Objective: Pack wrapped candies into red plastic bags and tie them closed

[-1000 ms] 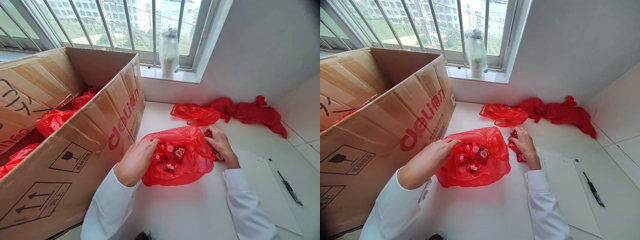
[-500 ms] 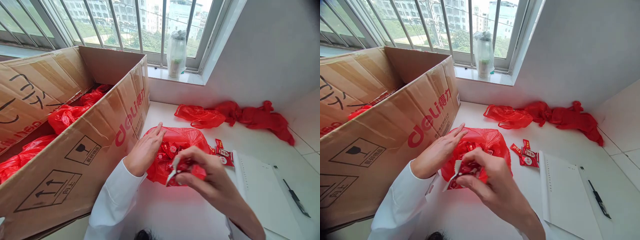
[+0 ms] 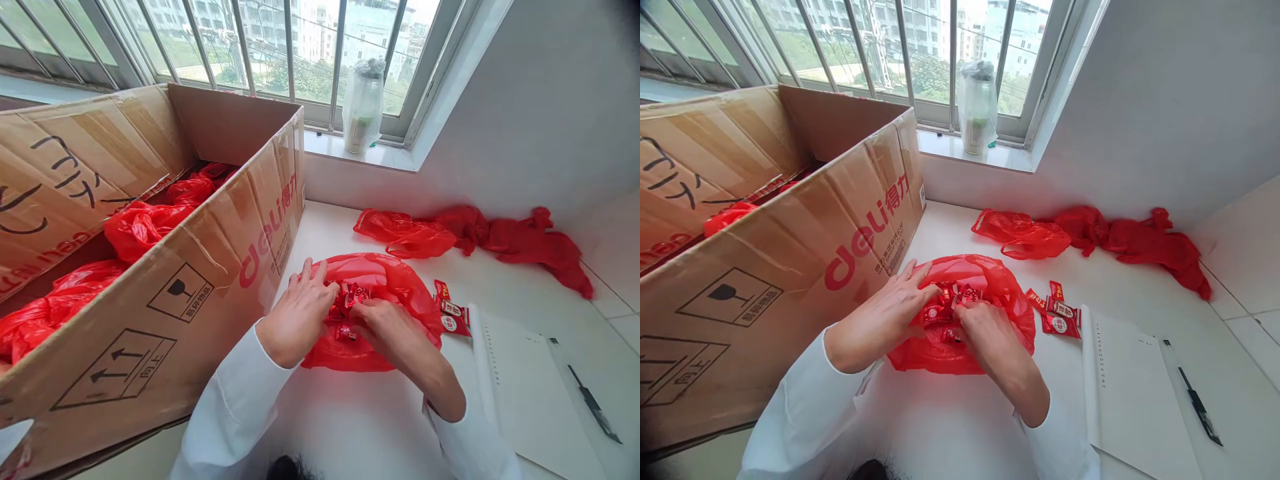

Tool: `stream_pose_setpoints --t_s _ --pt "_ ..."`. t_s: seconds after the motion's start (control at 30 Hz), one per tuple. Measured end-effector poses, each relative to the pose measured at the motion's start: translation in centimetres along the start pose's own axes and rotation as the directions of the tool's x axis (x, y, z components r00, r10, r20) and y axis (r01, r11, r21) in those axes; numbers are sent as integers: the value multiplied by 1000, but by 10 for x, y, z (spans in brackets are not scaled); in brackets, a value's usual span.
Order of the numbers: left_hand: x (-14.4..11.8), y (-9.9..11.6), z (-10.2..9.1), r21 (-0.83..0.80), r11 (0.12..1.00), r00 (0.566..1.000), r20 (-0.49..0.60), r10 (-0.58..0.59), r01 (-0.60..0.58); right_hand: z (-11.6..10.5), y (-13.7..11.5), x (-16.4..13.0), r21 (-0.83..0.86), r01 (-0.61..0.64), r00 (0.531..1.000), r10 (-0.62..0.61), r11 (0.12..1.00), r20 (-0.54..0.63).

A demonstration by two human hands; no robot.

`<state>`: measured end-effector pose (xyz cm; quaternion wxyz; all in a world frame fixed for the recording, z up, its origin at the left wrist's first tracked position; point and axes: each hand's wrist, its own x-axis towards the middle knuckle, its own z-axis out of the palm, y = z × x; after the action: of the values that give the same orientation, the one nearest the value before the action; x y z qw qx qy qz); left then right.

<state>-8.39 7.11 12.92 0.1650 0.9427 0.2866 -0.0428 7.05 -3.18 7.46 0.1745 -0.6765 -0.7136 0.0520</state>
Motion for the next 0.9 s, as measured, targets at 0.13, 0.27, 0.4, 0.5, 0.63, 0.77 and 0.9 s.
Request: stream_pose_setpoints --t_s 0.13,0.27,0.4,0.5,0.63,0.77,0.9 --pt "3 4 -4 135 982 983 108 -147 132 28 -7 -13 -7 69 990 -69 998 -121" --pt "6 10 -10 200 960 971 97 -219 196 27 -13 -15 23 124 985 -120 992 -124" --pt "7 7 -11 205 956 965 113 -235 208 -30 -22 -19 121 138 990 -139 983 -2" --pt "8 1 -11 186 969 978 104 -182 160 -87 -15 -42 413 131 989 -148 901 11" --pt "9 0 -13 178 980 990 98 -106 87 -126 37 -76 522 30 891 214 852 -401" --pt "10 5 -15 176 983 995 67 -73 61 -105 115 -72 329 -455 678 562 827 -475" --pt "9 6 -16 160 986 999 8 -44 42 -63 161 -45 287 -517 768 586 806 -261"
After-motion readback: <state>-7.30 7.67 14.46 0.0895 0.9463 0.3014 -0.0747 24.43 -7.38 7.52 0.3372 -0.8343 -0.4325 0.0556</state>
